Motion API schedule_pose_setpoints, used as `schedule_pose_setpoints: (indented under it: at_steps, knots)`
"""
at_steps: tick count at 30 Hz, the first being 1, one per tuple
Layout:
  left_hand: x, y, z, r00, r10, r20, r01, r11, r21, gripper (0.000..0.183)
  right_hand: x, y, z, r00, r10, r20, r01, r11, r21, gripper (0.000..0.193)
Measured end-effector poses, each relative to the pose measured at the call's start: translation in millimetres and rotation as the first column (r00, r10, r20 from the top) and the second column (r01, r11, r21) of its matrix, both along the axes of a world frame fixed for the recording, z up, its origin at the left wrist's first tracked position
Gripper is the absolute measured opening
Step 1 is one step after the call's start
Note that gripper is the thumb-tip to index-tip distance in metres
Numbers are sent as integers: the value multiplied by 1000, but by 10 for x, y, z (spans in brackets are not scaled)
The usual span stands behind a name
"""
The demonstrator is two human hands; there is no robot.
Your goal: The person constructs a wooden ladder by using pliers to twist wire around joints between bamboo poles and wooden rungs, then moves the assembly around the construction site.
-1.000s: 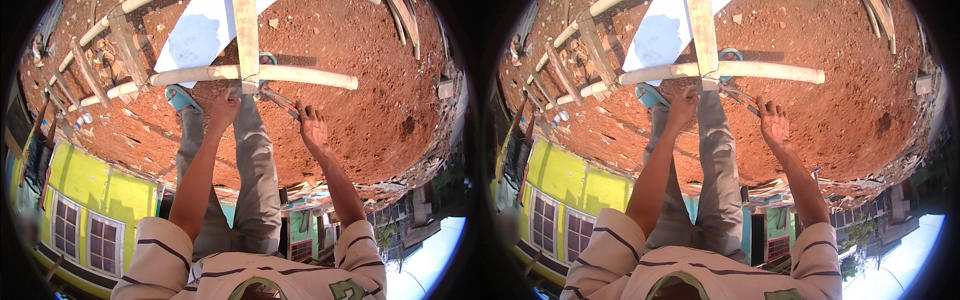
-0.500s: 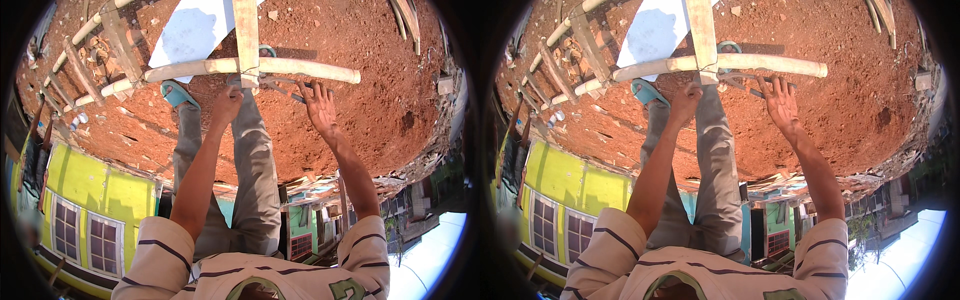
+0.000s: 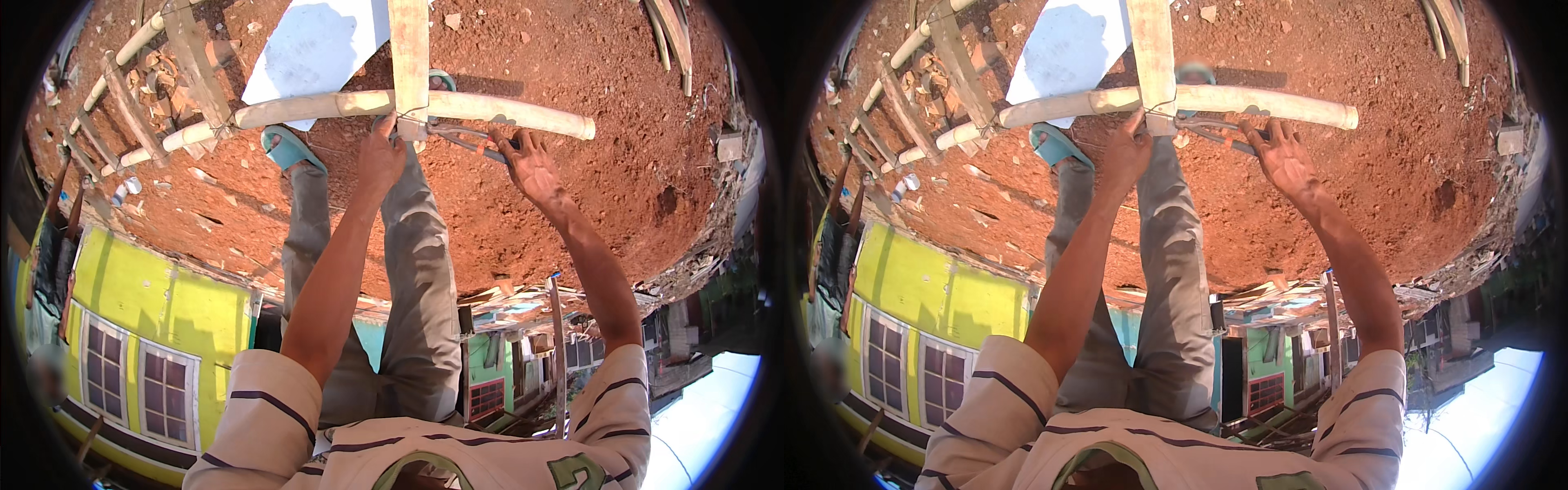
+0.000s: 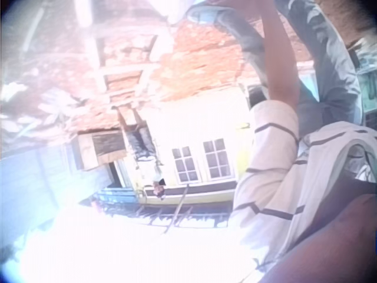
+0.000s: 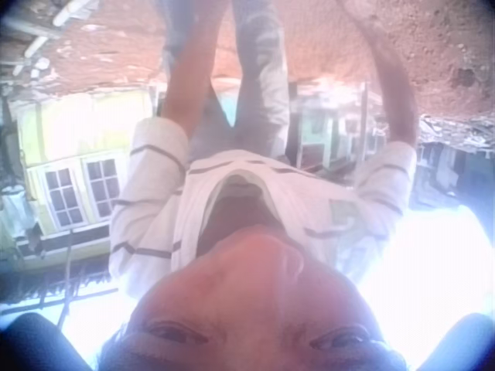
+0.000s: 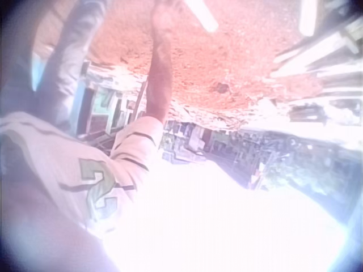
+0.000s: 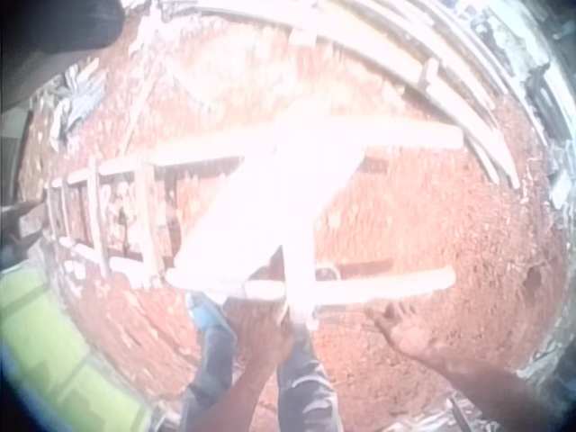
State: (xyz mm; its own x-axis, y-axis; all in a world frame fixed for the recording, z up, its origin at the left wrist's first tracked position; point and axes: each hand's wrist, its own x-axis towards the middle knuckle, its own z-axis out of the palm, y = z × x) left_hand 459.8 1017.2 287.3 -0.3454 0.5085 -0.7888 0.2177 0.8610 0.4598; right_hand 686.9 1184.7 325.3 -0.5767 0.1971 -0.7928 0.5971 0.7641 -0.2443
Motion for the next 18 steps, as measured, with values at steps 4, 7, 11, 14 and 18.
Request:
schedule_pose_setpoints:
  at_steps: [4, 7, 11, 14, 18]
  knots:
    - [8, 4, 14, 998, 23, -51, -21, 999, 28, 54, -182, 163, 92, 978, -160, 134, 186, 959, -212, 52]
    - [47, 0, -8, 995, 79, -58, -76, 996, 53, 54, -137, 232, 44, 949, -296, 113, 316, 890, -328, 42]
    - [56, -32, -38, 990, 130, -53, -123, 986, 109, 54, -90, 233, -27, 852, -472, 228, 517, 687, -511, 28]
    - [47, 60, 30, 991, 132, -16, -132, 991, -5, 54, -14, 304, -129, 723, -486, 491, 691, 476, -544, 23]
    - [48, 101, 61, 990, 133, -39, -130, 989, 68, 54, -72, 372, -141, 594, -474, 650, 800, 267, -537, 30]
